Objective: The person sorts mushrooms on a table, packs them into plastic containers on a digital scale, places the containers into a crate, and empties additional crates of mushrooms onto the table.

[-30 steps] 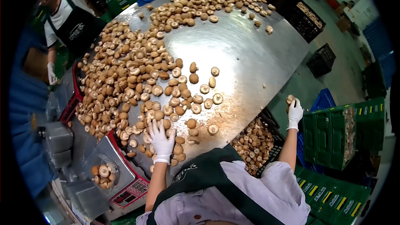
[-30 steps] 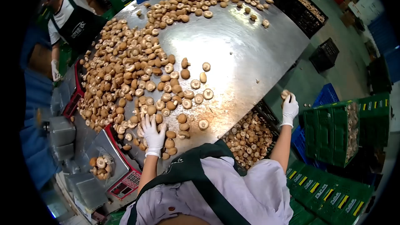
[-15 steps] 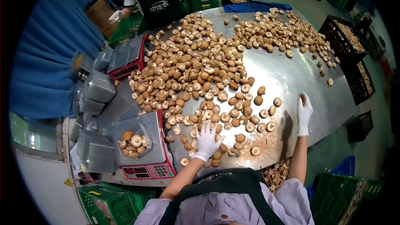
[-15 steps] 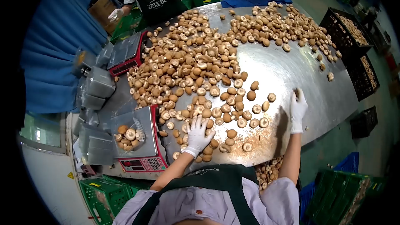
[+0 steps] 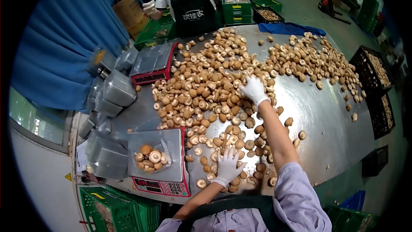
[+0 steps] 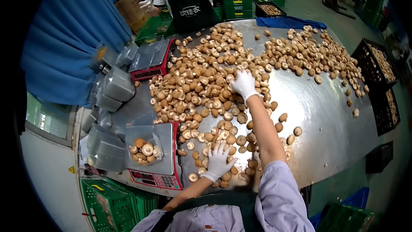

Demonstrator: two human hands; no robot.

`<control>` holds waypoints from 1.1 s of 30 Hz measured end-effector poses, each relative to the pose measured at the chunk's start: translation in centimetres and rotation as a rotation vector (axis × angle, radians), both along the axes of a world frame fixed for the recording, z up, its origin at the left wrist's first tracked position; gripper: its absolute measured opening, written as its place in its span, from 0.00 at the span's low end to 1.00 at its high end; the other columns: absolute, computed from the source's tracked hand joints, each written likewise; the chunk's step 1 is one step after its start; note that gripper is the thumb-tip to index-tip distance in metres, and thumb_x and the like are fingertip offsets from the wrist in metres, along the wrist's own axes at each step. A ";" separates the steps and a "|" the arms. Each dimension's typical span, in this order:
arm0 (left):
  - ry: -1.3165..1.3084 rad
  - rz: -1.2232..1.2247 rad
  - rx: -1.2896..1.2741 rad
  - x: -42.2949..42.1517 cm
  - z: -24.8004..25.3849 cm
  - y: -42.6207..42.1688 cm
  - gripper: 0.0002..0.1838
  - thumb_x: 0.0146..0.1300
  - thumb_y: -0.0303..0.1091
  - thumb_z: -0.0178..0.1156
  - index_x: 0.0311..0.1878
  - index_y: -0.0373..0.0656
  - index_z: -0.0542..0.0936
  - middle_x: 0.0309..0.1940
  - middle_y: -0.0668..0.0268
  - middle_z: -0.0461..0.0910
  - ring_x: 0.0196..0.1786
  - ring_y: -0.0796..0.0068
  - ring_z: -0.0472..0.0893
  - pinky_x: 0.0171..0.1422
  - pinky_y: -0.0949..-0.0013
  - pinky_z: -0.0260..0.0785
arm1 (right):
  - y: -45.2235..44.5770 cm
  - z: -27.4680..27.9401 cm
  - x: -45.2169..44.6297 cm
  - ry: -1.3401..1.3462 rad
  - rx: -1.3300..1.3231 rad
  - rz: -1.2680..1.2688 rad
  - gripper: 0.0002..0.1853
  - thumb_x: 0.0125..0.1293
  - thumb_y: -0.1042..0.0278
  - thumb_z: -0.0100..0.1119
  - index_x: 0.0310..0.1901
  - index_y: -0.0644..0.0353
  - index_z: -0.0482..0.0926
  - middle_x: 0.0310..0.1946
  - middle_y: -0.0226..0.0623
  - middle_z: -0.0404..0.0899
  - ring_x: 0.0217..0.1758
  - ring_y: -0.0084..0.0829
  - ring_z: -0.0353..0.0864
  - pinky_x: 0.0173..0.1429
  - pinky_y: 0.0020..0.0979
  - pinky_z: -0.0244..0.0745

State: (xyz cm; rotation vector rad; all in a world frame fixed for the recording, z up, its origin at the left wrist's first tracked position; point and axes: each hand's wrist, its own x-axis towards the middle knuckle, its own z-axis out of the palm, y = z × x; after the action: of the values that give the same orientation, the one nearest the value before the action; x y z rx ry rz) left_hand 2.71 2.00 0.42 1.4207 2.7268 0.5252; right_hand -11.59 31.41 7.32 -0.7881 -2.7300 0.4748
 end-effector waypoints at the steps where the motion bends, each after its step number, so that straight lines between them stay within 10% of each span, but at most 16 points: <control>1: -0.012 0.000 0.009 0.0 -0.1 -0.1 0.33 0.58 0.60 0.55 0.61 0.48 0.72 0.64 0.53 0.65 0.68 0.53 0.60 0.70 0.39 0.41 | -0.4 -1.8 0.1 -0.103 -0.056 -0.017 0.28 0.56 0.48 0.60 0.53 0.57 0.74 0.57 0.47 0.71 0.54 0.47 0.74 0.56 0.45 0.71; 5: -0.029 0.010 -0.019 -0.1 0.0 0.1 0.32 0.59 0.60 0.54 0.59 0.48 0.73 0.62 0.54 0.66 0.68 0.55 0.60 0.69 0.39 0.40 | -3.9 -7.3 2.6 0.260 0.012 0.035 0.31 0.55 0.51 0.60 0.58 0.56 0.68 0.58 0.48 0.70 0.57 0.48 0.71 0.62 0.49 0.63; 10: -0.057 -0.005 0.048 -0.6 0.2 0.1 0.29 0.58 0.58 0.55 0.55 0.46 0.75 0.59 0.55 0.67 0.67 0.55 0.61 0.69 0.40 0.41 | -7.0 -4.9 9.0 0.169 -0.288 0.081 0.28 0.53 0.63 0.63 0.57 0.53 0.71 0.46 0.48 0.76 0.49 0.49 0.74 0.53 0.43 0.72; 15: -0.110 -0.010 0.073 -1.0 0.6 0.0 0.27 0.55 0.55 0.58 0.52 0.47 0.76 0.55 0.60 0.69 0.66 0.56 0.62 0.69 0.41 0.43 | -10.2 -6.3 13.6 0.192 0.026 0.427 0.12 0.54 0.70 0.59 0.42 0.58 0.80 0.47 0.41 0.78 0.49 0.46 0.74 0.54 0.40 0.71; 24: -0.030 -0.041 0.185 -0.7 1.4 -2.8 0.24 0.57 0.50 0.56 0.51 0.43 0.78 0.54 0.61 0.75 0.60 0.60 0.69 0.65 0.51 0.54 | -9.5 -2.6 12.9 0.106 -0.335 0.282 0.10 0.59 0.67 0.61 0.41 0.60 0.82 0.31 0.46 0.82 0.35 0.42 0.82 0.43 0.35 0.76; 33: -0.004 -0.039 0.228 -0.9 0.9 -1.8 0.19 0.55 0.43 0.58 0.46 0.43 0.79 0.49 0.63 0.75 0.60 0.61 0.69 0.66 0.50 0.53 | -11.4 -4.2 4.7 -0.029 -0.080 0.360 0.32 0.52 0.56 0.66 0.59 0.55 0.71 0.53 0.47 0.73 0.53 0.46 0.73 0.55 0.39 0.71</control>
State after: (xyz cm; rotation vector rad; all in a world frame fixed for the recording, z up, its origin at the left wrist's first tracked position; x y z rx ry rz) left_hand 1.77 0.22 1.32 1.5114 2.7017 0.8591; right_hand -6.86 20.05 3.11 -0.3181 -2.9042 0.6521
